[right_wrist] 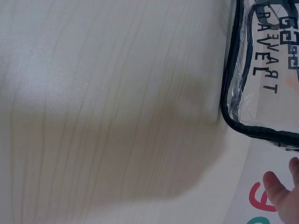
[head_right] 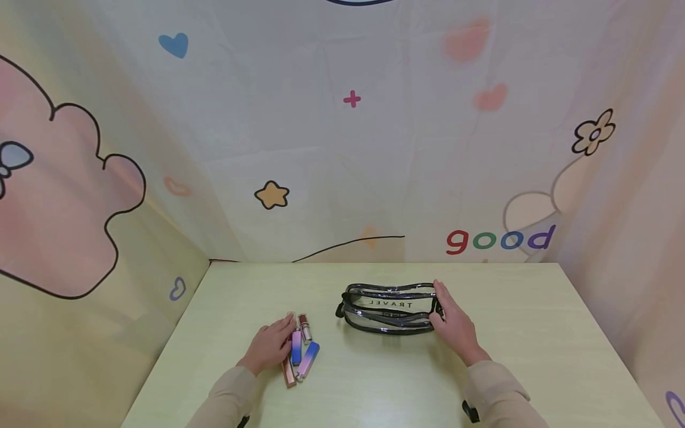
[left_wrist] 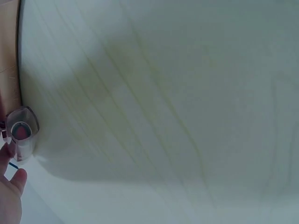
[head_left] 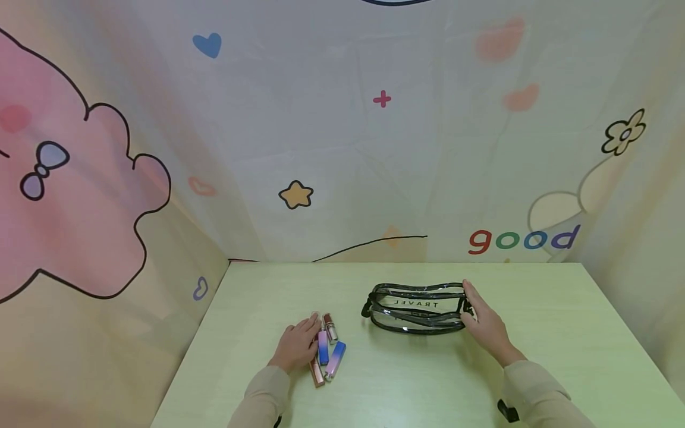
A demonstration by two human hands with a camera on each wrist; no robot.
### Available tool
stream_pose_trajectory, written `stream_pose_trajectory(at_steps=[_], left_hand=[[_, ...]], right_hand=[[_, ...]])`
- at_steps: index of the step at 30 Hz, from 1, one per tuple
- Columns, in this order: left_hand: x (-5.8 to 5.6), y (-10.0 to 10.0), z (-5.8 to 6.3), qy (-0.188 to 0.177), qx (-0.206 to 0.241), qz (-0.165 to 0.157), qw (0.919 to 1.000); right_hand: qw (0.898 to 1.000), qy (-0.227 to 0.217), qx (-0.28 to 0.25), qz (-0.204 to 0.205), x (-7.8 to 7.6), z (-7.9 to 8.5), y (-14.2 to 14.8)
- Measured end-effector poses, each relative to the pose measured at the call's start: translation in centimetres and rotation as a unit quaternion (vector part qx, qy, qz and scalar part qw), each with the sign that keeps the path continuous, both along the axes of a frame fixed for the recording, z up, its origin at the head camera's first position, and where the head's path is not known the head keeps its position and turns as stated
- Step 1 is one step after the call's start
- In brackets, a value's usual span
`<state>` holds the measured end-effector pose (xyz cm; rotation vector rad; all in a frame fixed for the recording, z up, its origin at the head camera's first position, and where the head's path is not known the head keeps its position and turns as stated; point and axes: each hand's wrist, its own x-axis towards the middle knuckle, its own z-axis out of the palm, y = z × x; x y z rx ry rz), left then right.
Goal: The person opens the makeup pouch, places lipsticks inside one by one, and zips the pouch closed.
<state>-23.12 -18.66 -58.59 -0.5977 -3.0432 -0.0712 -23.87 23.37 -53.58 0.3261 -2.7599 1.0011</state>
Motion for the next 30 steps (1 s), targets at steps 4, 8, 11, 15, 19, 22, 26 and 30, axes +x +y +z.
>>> stream_pose_trajectory(at_steps=[4,8,11,15,19,22,26,30], left_hand=[[-0.3,0.1,-0.2,0.001,0.005,0.001,1.0],[-0.5,0.3,-0.4,0.009,0.014,0.004,0.9999],[-0.6,0.4,-0.4,0.015,0.019,0.008,0.9997],[-0.6,0.6,-0.2,0.022,0.011,0.021,0.9995],[-0.6,0.8,0.2,0.038,-0.014,0.042,0.9983],[-0.6,1.0,0.5,0.048,-0.024,0.058,0.9969],[-0.6,1.3,0.6,0.05,-0.022,0.077,0.9955],[-0.5,1.5,0.4,0.034,-0.014,0.1,0.9943]], right_hand=[[1.0,0.0,0.0,-0.001,0.0,0.0,0.0],[1.0,-0.002,0.001,-0.003,0.1,0.0,0.0],[1.0,-0.004,0.003,-0.006,0.2,0.0,-0.1],[1.0,-0.003,0.004,-0.007,0.1,0.1,-0.1],[1.0,-0.003,-0.001,-0.005,0.1,0.1,0.0],[1.0,-0.006,-0.006,-0.003,0.1,0.1,-0.1],[1.0,-0.012,-0.007,-0.003,0.1,0.0,-0.1],[1.0,-0.012,-0.002,-0.003,0.1,0.0,0.0]])
